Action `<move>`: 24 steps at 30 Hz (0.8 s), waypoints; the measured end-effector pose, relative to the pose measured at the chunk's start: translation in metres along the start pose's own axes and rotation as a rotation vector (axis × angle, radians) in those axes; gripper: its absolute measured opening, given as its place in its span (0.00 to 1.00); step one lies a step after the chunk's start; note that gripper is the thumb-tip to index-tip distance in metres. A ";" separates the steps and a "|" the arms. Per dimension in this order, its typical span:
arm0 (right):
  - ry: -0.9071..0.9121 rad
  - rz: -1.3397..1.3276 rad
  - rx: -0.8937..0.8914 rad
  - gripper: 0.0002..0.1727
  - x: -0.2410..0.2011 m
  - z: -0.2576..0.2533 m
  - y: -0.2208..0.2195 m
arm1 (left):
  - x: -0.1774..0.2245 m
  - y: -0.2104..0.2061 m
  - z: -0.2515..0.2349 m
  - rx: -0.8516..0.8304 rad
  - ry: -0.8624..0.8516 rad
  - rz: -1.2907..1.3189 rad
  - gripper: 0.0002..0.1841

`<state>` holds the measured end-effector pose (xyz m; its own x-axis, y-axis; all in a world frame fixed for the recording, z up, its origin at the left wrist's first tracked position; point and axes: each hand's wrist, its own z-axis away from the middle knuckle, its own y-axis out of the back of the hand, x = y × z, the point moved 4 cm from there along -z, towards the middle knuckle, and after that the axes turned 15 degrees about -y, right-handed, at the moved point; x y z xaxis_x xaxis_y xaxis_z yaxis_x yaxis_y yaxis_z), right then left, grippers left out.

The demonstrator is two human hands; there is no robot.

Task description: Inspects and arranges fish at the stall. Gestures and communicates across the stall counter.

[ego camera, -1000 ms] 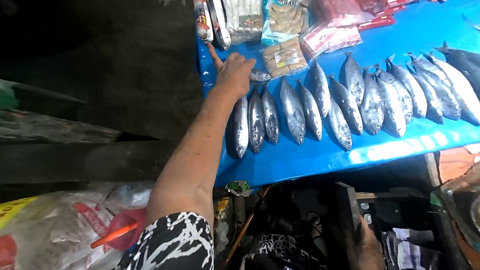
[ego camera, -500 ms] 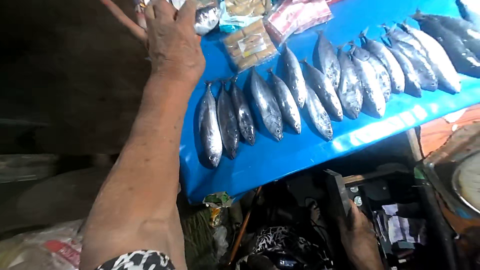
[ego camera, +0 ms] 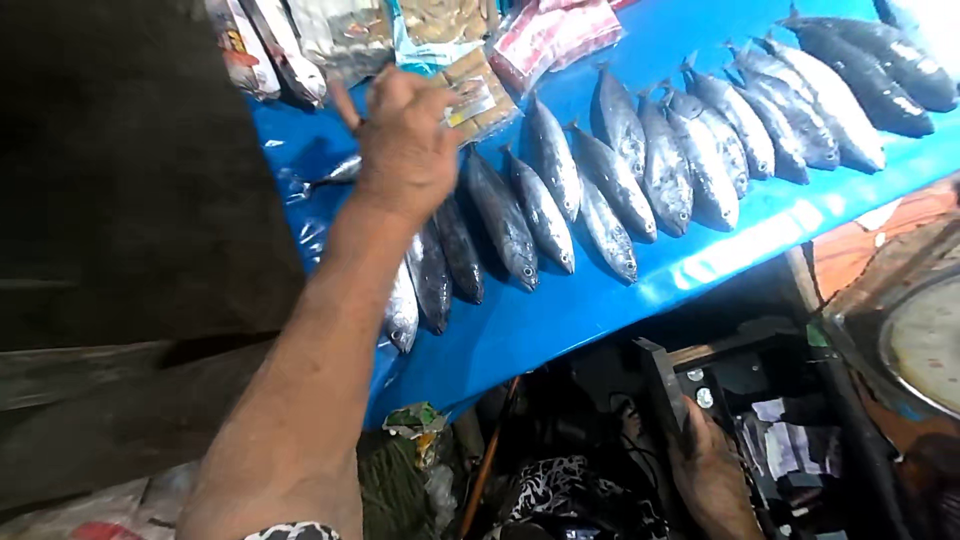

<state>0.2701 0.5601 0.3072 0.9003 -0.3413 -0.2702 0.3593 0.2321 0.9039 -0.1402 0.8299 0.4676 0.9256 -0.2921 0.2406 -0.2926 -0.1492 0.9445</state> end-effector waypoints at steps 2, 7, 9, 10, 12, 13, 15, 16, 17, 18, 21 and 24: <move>-0.011 -0.002 -0.018 0.33 -0.001 0.000 0.002 | 0.044 -0.014 -0.014 0.070 -0.238 0.042 0.14; -0.035 -0.006 -0.015 0.31 -0.003 0.000 0.002 | 0.113 -0.070 -0.037 -0.254 -0.341 -0.048 0.14; -0.041 -0.002 -0.018 0.31 -0.003 -0.001 0.002 | 0.116 -0.080 -0.041 -0.386 -0.307 -0.065 0.15; -0.037 -0.005 -0.014 0.31 -0.003 -0.001 0.002 | 0.115 -0.080 -0.043 -0.426 -0.291 -0.066 0.16; -0.016 0.000 0.004 0.30 -0.002 0.000 0.000 | 0.114 -0.076 -0.044 -0.494 -0.269 -0.082 0.20; -0.008 0.003 0.005 0.30 -0.001 0.000 0.000 | 0.113 -0.075 -0.043 -0.515 -0.280 -0.098 0.22; 0.000 -0.007 0.006 0.31 -0.001 -0.001 0.000 | 0.114 -0.074 -0.040 -0.551 -0.333 -0.110 0.21; -0.003 -0.012 0.002 0.31 -0.002 -0.001 0.002 | 0.115 -0.073 -0.038 -0.546 -0.369 -0.100 0.19; -0.012 -0.023 -0.010 0.32 -0.002 0.000 0.004 | 0.117 -0.072 -0.036 -0.518 -0.416 -0.084 0.16; -0.022 -0.028 -0.029 0.32 -0.004 0.000 0.006 | 0.119 -0.072 -0.032 -0.477 -0.467 -0.061 0.14; -0.034 -0.041 -0.085 0.31 -0.007 0.001 0.010 | 0.121 -0.068 -0.017 -0.392 -0.589 -0.002 0.11; -0.023 -0.040 -0.081 0.32 -0.004 0.001 0.010 | 0.120 -0.061 -0.012 -0.347 -0.643 0.074 0.07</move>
<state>0.2694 0.5627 0.3180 0.8795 -0.3719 -0.2968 0.4140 0.2907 0.8626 -0.0085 0.8148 0.4418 0.5513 -0.8023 0.2288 -0.1574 0.1692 0.9729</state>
